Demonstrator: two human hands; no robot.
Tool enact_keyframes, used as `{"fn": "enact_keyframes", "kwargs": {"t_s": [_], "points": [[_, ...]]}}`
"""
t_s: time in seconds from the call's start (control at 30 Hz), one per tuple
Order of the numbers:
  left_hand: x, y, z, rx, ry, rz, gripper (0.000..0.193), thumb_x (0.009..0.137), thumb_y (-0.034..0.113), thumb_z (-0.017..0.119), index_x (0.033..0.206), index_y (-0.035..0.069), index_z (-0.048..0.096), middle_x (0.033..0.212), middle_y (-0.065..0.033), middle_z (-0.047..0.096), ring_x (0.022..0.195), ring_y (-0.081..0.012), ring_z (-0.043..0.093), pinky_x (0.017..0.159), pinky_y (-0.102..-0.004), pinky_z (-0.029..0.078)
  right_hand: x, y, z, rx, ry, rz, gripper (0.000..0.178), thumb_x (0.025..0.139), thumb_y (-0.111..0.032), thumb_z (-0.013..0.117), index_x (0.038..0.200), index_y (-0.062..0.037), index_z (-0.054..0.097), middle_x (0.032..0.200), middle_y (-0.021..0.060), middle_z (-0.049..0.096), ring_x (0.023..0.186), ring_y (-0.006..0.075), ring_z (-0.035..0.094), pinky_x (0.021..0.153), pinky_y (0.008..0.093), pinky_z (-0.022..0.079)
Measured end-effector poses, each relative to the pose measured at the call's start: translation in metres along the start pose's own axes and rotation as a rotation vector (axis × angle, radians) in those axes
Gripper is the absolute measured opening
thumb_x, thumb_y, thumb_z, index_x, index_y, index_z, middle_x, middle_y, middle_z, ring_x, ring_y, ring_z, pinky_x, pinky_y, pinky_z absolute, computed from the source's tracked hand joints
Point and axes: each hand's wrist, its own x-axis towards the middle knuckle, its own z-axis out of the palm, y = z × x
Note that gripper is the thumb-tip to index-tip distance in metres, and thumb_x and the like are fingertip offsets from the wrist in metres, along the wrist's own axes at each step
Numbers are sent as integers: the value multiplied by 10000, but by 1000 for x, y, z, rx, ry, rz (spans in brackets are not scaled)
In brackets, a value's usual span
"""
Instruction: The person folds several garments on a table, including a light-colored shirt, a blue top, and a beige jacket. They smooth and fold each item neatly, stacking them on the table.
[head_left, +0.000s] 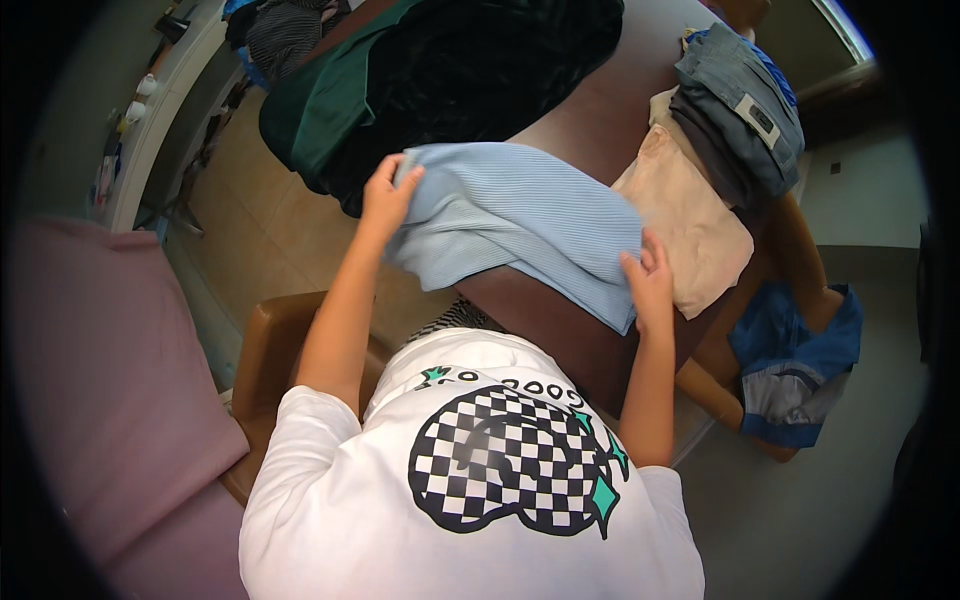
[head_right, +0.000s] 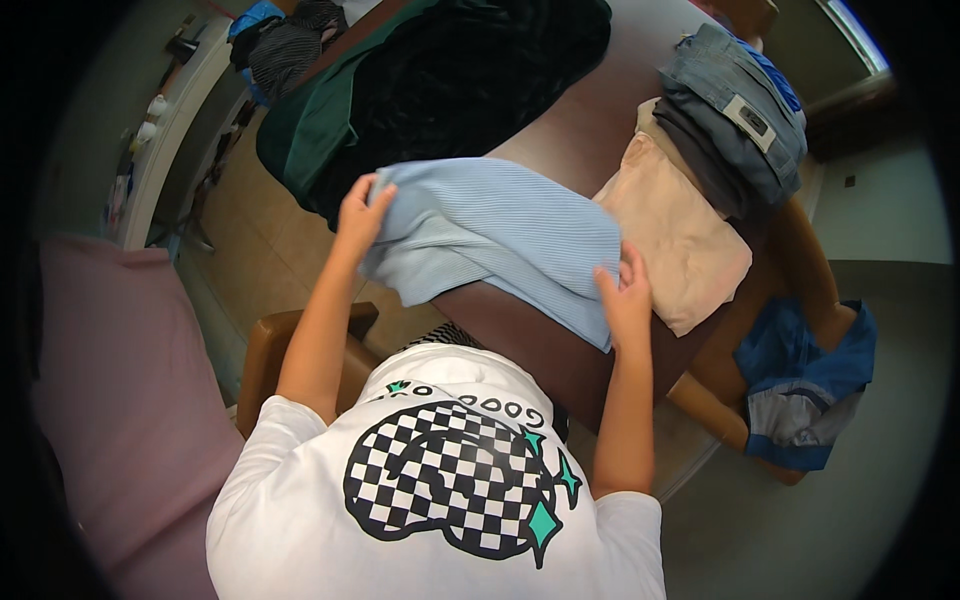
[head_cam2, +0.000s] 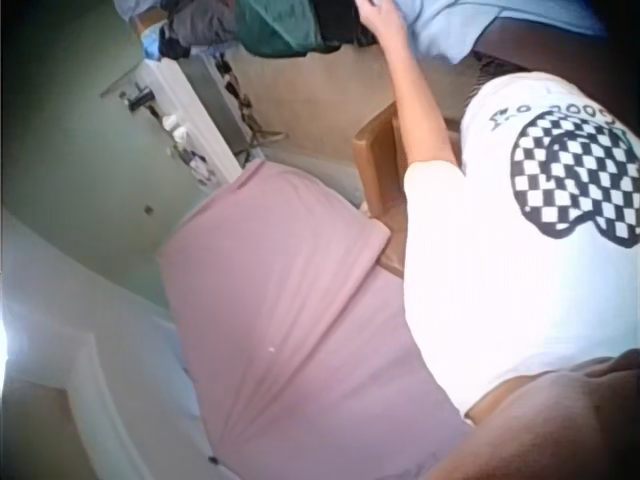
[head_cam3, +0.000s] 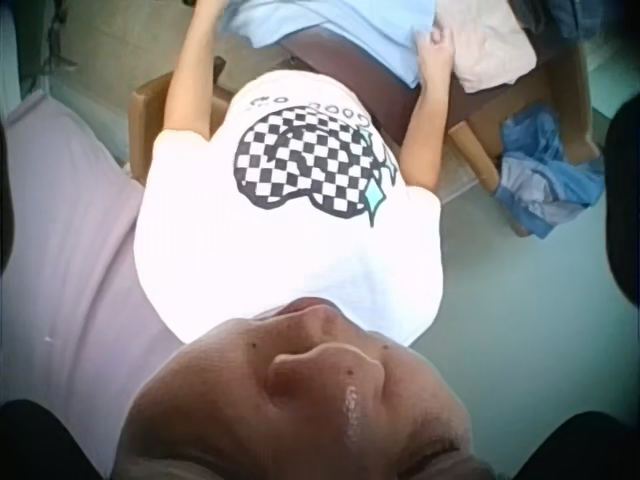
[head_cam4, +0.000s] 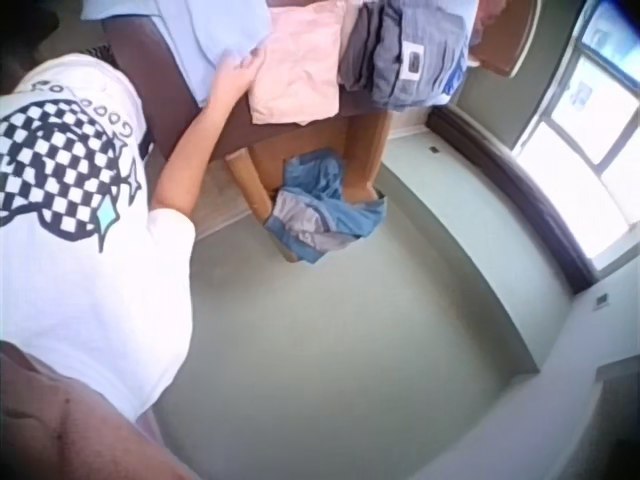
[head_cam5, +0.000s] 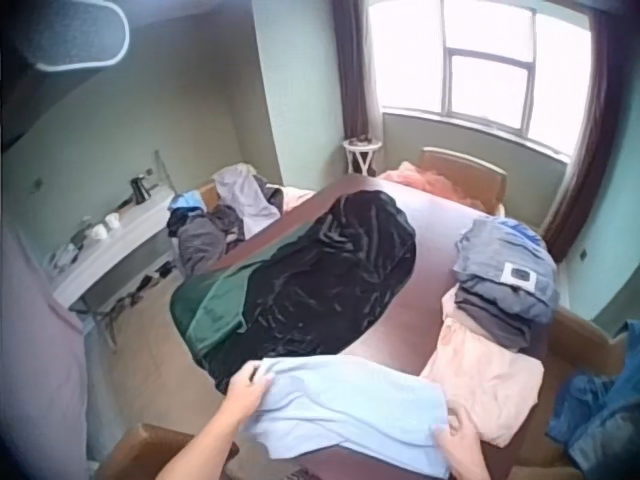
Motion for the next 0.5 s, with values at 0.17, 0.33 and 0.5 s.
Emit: {"fn": "enact_keyframes", "kwargs": {"t_s": [0.17,0.33,0.5], "points": [[-27,-13,9,214,-49,-51,308,806,187,699,1047,13,621,968,-111,666,885,-187,623,799,-302,475,-16,46,3,-154,31,25,584,758,-17,668,1290,88,453,1188,193,590,1081,209,578,902,304,462],[7,-4,-8,238,-38,267,193,757,109,671,937,47,637,885,-148,629,816,-338,607,730,-379,483,-2,9,0,1,-28,134,344,810,-2,615,1146,63,582,1037,102,649,889,136,611,793,258,486],[69,104,-21,148,272,611,199,711,24,670,905,67,686,835,-55,625,760,-212,548,694,-309,451,18,-92,-13,33,152,-501,244,879,-13,567,1118,23,599,996,48,629,873,104,577,800,239,458]]}}
